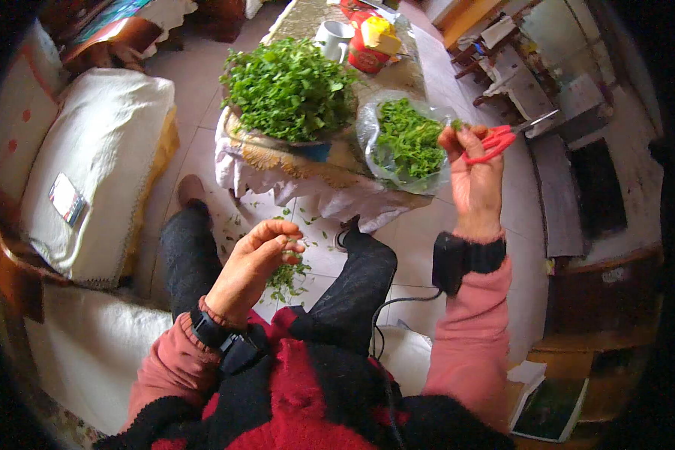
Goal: The person sits on the floor and uses red-handled scissors to trim green leafy herbs. They hold the stems in one hand and cut the leaves into a plastic bag on the table, repeating the process with multiple stems.
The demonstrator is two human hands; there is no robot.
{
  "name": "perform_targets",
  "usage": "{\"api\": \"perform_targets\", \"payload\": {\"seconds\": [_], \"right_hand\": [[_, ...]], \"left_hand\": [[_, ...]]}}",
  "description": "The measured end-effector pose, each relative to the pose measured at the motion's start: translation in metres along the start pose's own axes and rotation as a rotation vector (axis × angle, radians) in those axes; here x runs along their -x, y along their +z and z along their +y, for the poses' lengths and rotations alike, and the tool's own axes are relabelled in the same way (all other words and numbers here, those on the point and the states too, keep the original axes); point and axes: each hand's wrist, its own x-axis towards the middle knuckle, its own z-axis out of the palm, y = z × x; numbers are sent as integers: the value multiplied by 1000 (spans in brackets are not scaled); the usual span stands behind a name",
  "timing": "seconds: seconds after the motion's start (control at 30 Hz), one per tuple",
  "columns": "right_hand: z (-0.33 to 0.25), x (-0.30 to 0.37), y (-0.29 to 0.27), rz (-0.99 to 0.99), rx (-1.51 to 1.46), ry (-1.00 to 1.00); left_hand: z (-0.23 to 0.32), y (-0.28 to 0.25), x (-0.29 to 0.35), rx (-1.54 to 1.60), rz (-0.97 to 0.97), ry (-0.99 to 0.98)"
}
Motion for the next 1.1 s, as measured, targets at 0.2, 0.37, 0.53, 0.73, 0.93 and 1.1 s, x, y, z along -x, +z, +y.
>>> {"api": "perform_targets", "payload": {"seconds": [0.2, 0.37, 0.53, 0.73, 0.93, 1.1], "right_hand": [[20, 57, 33, -91, -196, 298], [24, 91, 55, -178, -172, 501], [21, 108, 72, -288, -119, 572], [21, 110, 80, -361, -83, 572], [39, 118, 85, -336, -260, 577], [50, 122, 83, -298, -353, 593]], "left_hand": [[9, 3, 10, -61, 6, 250], [20, 7, 19, -197, 19, 388], [24, 8, 19, -307, -65, 331], [9, -1, 21, -389, -53, 318], [2, -7, 27, -191, -71, 103], [1, -6, 22, -114, -77, 48]]}}
